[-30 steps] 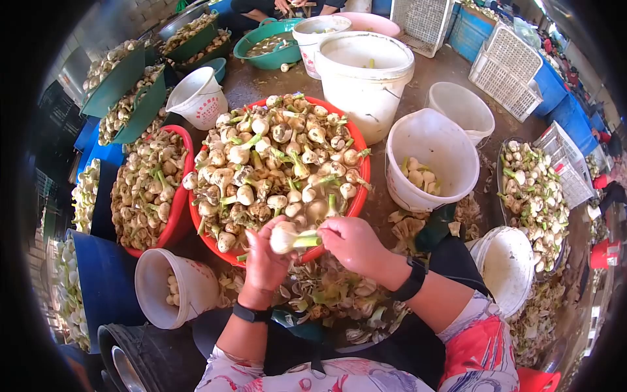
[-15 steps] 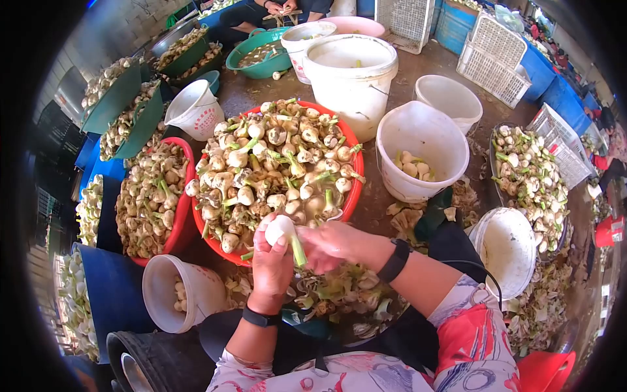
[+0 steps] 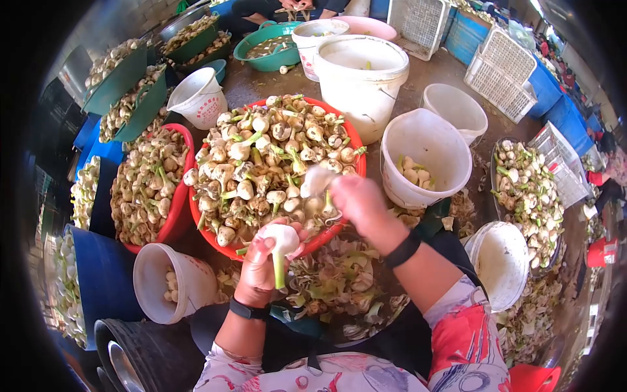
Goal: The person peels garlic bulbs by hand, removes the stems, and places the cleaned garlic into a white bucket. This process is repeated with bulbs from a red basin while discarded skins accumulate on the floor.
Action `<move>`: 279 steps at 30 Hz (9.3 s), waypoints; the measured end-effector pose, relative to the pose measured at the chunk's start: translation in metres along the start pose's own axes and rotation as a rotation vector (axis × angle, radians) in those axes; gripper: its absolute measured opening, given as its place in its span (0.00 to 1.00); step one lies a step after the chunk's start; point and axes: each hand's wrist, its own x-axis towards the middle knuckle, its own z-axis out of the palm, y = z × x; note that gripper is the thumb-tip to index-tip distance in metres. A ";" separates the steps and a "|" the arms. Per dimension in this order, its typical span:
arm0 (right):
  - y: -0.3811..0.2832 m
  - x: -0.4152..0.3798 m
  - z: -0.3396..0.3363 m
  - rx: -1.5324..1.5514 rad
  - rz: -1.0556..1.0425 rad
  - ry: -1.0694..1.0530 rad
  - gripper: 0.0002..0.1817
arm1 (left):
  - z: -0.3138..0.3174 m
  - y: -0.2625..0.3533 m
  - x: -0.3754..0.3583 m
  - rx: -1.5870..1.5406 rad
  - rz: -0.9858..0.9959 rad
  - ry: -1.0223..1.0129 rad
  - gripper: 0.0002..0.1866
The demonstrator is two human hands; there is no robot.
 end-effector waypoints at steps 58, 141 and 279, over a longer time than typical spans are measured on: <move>0.058 -0.031 -0.005 -1.787 0.156 -0.315 0.11 | -0.034 -0.022 0.014 0.203 0.242 0.395 0.16; 0.014 -0.039 0.075 -0.684 -0.399 0.041 0.08 | -0.024 0.026 -0.013 -0.033 0.019 0.065 0.17; 0.000 -0.032 0.051 -0.939 -0.376 -0.353 0.14 | -0.024 -0.002 0.011 -0.478 -0.076 0.267 0.18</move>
